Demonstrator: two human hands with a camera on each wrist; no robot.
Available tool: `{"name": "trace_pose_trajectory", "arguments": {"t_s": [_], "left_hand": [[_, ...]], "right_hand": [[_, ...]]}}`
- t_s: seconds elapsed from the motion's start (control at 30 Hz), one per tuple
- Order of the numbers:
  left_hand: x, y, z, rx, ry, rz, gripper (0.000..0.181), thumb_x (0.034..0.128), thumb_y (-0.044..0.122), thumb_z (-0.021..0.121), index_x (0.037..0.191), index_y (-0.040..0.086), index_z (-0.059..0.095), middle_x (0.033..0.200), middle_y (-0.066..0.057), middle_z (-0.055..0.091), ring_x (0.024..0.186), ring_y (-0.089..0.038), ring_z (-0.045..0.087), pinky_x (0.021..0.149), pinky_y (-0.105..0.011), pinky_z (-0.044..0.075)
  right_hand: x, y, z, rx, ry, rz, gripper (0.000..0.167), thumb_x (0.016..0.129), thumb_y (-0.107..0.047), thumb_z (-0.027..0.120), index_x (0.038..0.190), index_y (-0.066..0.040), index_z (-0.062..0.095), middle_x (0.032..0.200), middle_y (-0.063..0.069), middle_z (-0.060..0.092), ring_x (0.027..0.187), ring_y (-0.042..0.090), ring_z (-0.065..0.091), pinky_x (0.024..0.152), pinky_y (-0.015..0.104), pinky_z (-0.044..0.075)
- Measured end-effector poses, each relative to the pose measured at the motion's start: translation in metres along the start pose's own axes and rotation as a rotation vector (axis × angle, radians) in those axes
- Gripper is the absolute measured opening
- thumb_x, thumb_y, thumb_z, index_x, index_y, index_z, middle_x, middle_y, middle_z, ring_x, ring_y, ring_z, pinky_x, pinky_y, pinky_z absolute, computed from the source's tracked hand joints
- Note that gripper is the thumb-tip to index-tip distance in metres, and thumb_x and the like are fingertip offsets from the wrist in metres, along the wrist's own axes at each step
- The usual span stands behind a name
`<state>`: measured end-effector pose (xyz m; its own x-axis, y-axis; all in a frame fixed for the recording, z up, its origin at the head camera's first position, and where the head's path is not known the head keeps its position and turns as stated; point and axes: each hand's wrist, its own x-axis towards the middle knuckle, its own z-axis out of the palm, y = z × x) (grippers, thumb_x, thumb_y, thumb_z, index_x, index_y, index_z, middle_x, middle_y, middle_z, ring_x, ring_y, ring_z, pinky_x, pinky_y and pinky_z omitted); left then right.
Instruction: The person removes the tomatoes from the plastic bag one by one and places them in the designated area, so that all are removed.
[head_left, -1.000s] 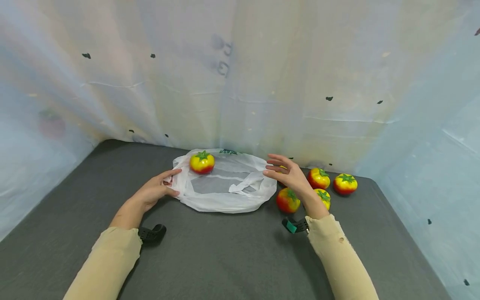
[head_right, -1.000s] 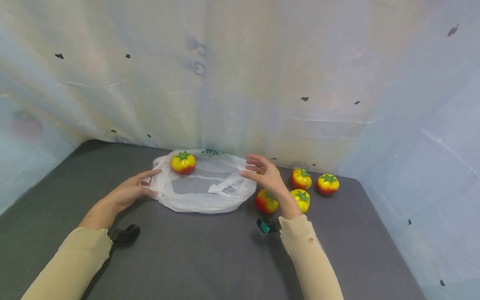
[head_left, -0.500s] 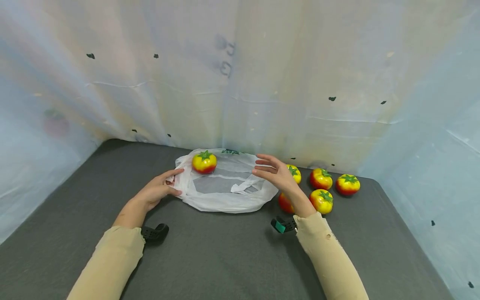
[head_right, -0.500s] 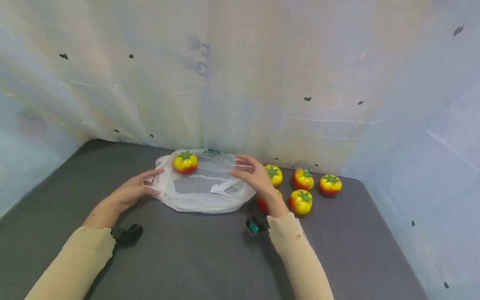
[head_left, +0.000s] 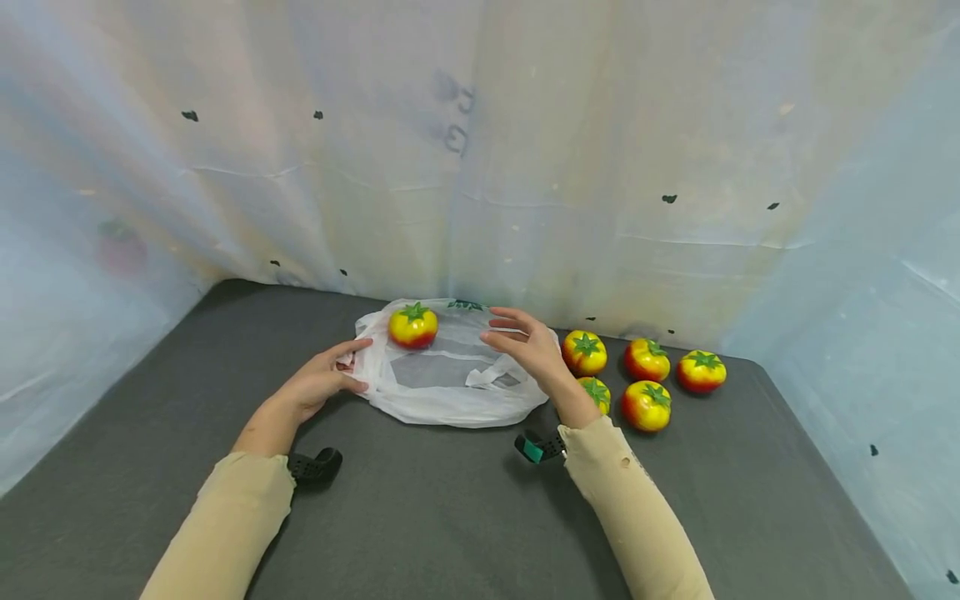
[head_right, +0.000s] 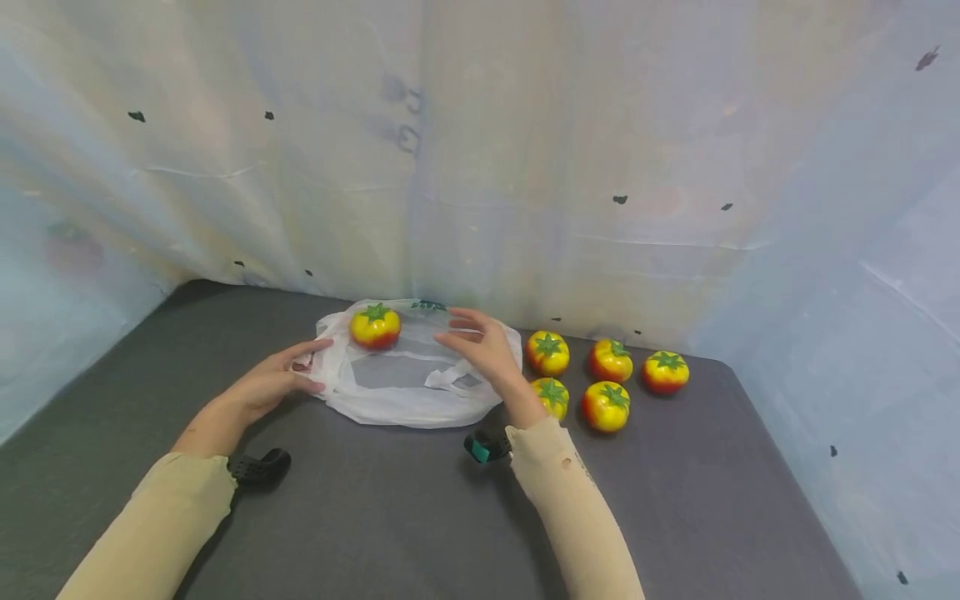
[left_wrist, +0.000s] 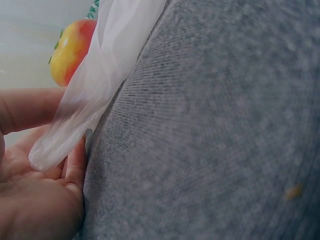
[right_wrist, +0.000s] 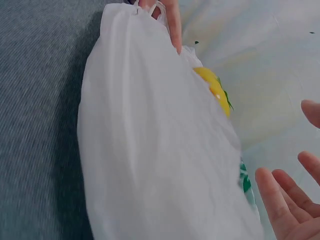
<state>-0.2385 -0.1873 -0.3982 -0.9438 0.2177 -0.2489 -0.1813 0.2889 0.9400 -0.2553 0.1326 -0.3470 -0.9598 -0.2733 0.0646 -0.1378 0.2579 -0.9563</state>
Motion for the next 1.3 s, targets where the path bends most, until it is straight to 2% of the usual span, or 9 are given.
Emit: {"name": "trace_pose_trajectory", "arguments": {"t_s": [0.47, 0.97, 1.3], "left_hand": [[-0.002, 0.000, 0.001, -0.012, 0.005, 0.011, 0.083, 0.0822, -0.003, 0.065, 0.153, 0.013, 0.025, 0.160, -0.021, -0.007, 0.146, -0.039, -0.004, 0.114, -0.061, 0.005], [0.000, 0.000, 0.004, -0.013, 0.014, 0.016, 0.082, 0.0816, -0.004, 0.064, 0.152, 0.012, 0.026, 0.160, -0.021, -0.005, 0.146, -0.039, -0.004, 0.114, -0.060, 0.005], [0.004, -0.002, 0.007, -0.024, 0.020, 0.006, 0.082, 0.0808, -0.004, 0.065, 0.152, 0.014, 0.028, 0.160, -0.020, -0.003, 0.146, -0.038, 0.000, 0.115, -0.059, 0.007]], "right_hand": [[0.021, -0.001, 0.028, 0.009, -0.006, 0.032, 0.054, 0.088, -0.021, 0.069, 0.137, -0.008, 0.051, 0.137, 0.021, 0.051, 0.121, 0.031, 0.055, 0.098, 0.043, 0.048], [0.037, 0.002, 0.048, 0.048, 0.000, 0.052, 0.054, 0.086, -0.016, 0.070, 0.136, -0.002, 0.051, 0.135, 0.024, 0.051, 0.120, 0.035, 0.055, 0.095, 0.046, 0.049], [0.048, 0.007, 0.061, 0.054, 0.028, 0.107, 0.057, 0.083, -0.021, 0.073, 0.136, -0.009, 0.054, 0.135, 0.020, 0.052, 0.122, 0.032, 0.053, 0.094, 0.043, 0.050]]}}
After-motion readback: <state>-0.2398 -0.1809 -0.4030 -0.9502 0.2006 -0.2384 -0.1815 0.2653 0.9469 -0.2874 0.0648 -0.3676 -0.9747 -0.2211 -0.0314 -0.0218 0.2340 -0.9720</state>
